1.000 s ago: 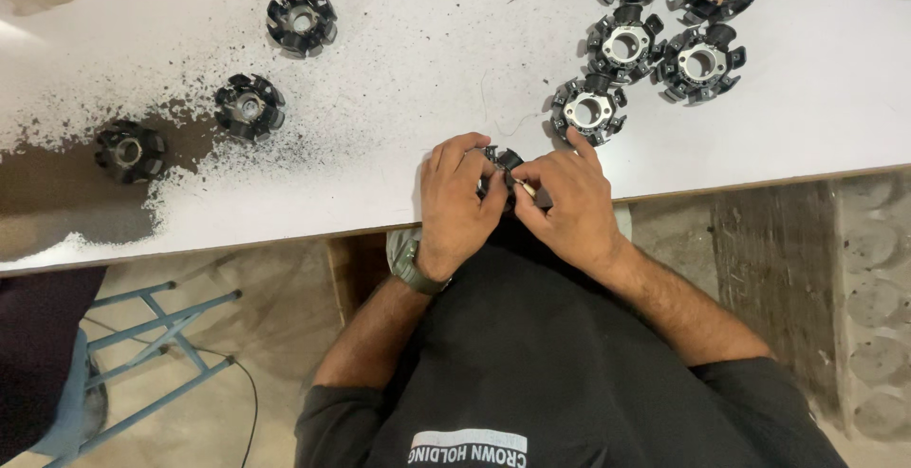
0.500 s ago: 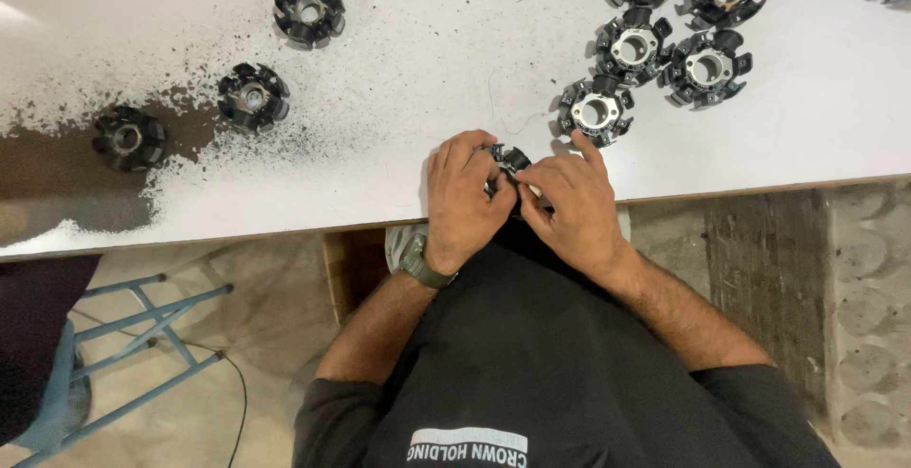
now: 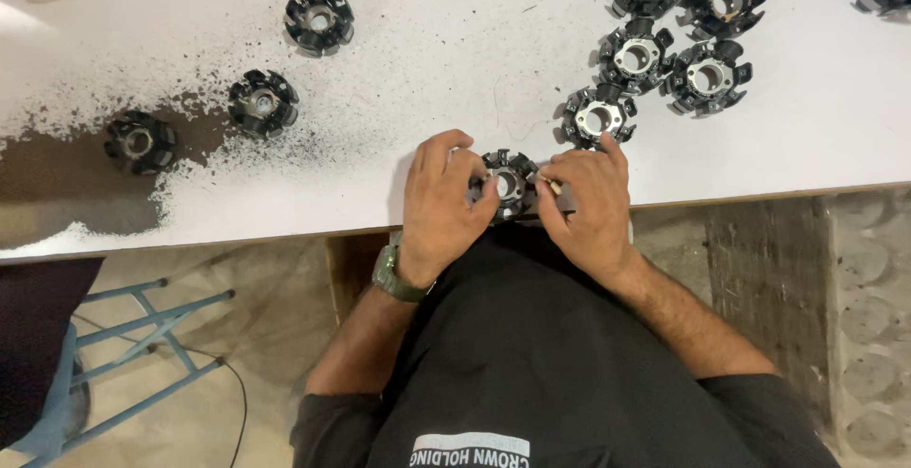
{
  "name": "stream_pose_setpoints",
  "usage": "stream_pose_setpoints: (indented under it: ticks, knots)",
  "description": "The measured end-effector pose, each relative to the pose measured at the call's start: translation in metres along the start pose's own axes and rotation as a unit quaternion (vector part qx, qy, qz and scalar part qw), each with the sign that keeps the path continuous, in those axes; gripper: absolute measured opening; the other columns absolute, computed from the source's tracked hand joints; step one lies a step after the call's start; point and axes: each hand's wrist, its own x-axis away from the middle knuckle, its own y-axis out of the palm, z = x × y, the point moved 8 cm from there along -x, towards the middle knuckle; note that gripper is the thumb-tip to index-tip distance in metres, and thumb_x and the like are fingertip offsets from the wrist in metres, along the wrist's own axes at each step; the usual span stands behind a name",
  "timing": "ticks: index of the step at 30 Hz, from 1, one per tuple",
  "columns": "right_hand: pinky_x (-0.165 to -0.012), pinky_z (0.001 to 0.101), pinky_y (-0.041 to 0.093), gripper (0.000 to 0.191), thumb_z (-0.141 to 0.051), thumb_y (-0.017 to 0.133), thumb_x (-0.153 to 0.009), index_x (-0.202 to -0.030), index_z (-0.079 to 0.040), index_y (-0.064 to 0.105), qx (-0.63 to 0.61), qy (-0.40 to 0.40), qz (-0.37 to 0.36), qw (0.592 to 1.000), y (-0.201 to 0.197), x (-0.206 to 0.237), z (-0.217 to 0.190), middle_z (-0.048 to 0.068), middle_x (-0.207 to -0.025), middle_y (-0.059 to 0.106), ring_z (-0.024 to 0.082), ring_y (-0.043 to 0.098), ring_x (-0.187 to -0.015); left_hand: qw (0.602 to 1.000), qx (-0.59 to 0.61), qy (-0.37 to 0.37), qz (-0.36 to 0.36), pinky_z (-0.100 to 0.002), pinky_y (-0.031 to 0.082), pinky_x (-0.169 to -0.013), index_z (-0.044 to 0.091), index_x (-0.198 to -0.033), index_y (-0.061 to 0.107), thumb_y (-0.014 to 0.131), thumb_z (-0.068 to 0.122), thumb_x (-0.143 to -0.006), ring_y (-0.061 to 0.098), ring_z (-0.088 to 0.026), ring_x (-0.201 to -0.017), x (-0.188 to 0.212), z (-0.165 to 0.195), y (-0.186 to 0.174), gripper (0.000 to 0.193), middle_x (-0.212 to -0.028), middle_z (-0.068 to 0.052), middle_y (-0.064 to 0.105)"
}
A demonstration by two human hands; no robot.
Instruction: The person sits at a white table and assembles omni wheels by hand, pressing black roller components into the hubs of wheel bodies one at a time. Finished wheels are set aside in a growing pile on the table as the person works through the parts.
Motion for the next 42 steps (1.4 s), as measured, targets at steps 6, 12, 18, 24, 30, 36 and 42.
stream_pose_setpoints:
  ticks: [6, 12, 18, 24, 30, 36, 42]
  knots:
    - [-0.121, 0.0517, 0.031, 0.024, -0.003, 0.077, -0.087, -0.106, -0.01, 0.064, 0.008, 0.019, -0.018, 1.0, 0.014, 0.0, 0.005, 0.005, -0.105, 0.067, 0.027, 0.063, -0.109, 0.989, -0.118, 0.01, -0.088, -0.047, 0.045, -0.09, 0.006, -0.097, 0.066, 0.077, 0.016, -0.081, 0.058, -0.032, -0.106, -0.007, 0.004, 0.027, 0.022, -0.112, -0.01, 0.06]
    - [-0.12, 0.0536, 0.031, 0.025, -0.004, 0.078, -0.085, -0.105, -0.01, 0.064, 0.017, 0.014, -0.031, 0.999, 0.014, -0.002, 0.009, 0.005, -0.102, 0.065, 0.028, 0.061, -0.108, 0.992, -0.11, 0.034, -0.057, -0.047, 0.045, -0.093, 0.005, -0.095, 0.065, 0.071, 0.011, -0.08, 0.058, -0.031, -0.113, -0.011, 0.007, 0.023, 0.017, -0.116, -0.009, 0.061]
    - [-0.12, 0.0544, 0.03, 0.025, -0.004, 0.078, -0.085, -0.105, -0.01, 0.064, 0.012, 0.021, -0.034, 0.999, 0.016, -0.003, 0.011, 0.005, -0.101, 0.065, 0.028, 0.061, -0.107, 0.994, -0.068, 0.065, -0.053, -0.047, 0.045, -0.1, 0.006, -0.104, 0.068, 0.071, 0.01, -0.085, 0.055, -0.031, -0.126, -0.008, 0.007, 0.012, 0.02, -0.133, -0.011, 0.059]
    - [-0.12, 0.0556, 0.03, 0.023, -0.003, 0.078, -0.085, -0.103, -0.011, 0.064, 0.019, 0.021, -0.052, 0.998, 0.016, -0.006, 0.011, 0.004, -0.097, 0.064, 0.027, 0.062, -0.105, 0.979, -0.117, 0.152, -0.074, -0.046, 0.047, -0.102, 0.008, -0.101, 0.069, 0.071, 0.01, -0.088, 0.055, -0.032, -0.133, -0.01, 0.01, 0.012, 0.014, -0.134, -0.009, 0.059]
    - [-0.12, 0.0571, 0.029, 0.023, -0.003, 0.078, -0.085, -0.103, -0.01, 0.065, 0.016, 0.021, -0.053, 0.998, 0.018, -0.01, 0.012, 0.004, -0.099, 0.066, 0.027, 0.061, -0.107, 0.986, -0.041, 0.084, -0.137, -0.041, 0.055, -0.089, 0.004, -0.109, 0.07, 0.07, 0.01, -0.092, 0.067, -0.028, -0.108, -0.007, 0.003, 0.023, 0.018, -0.123, -0.007, 0.067]
    - [-0.122, 0.0572, 0.03, 0.023, -0.002, 0.078, -0.087, -0.105, -0.009, 0.065, 0.008, 0.012, -0.048, 0.999, 0.015, -0.006, 0.01, 0.005, -0.1, 0.066, 0.028, 0.061, -0.108, 0.995, -0.017, 0.052, -0.078, -0.039, 0.059, -0.083, 0.004, -0.102, 0.067, 0.068, 0.006, -0.09, 0.07, -0.026, -0.098, -0.009, 0.0, 0.013, 0.012, -0.12, -0.006, 0.068]
    - [-0.121, 0.0569, 0.031, 0.024, -0.002, 0.078, -0.086, -0.105, -0.009, 0.065, 0.006, 0.011, -0.052, 0.999, 0.018, -0.007, 0.011, 0.006, -0.1, 0.065, 0.029, 0.061, -0.107, 0.982, -0.091, 0.152, -0.067, -0.044, 0.055, -0.087, 0.006, -0.097, 0.066, 0.07, 0.009, -0.081, 0.069, -0.031, -0.107, -0.01, 0.015, 0.008, 0.016, -0.121, -0.008, 0.062]
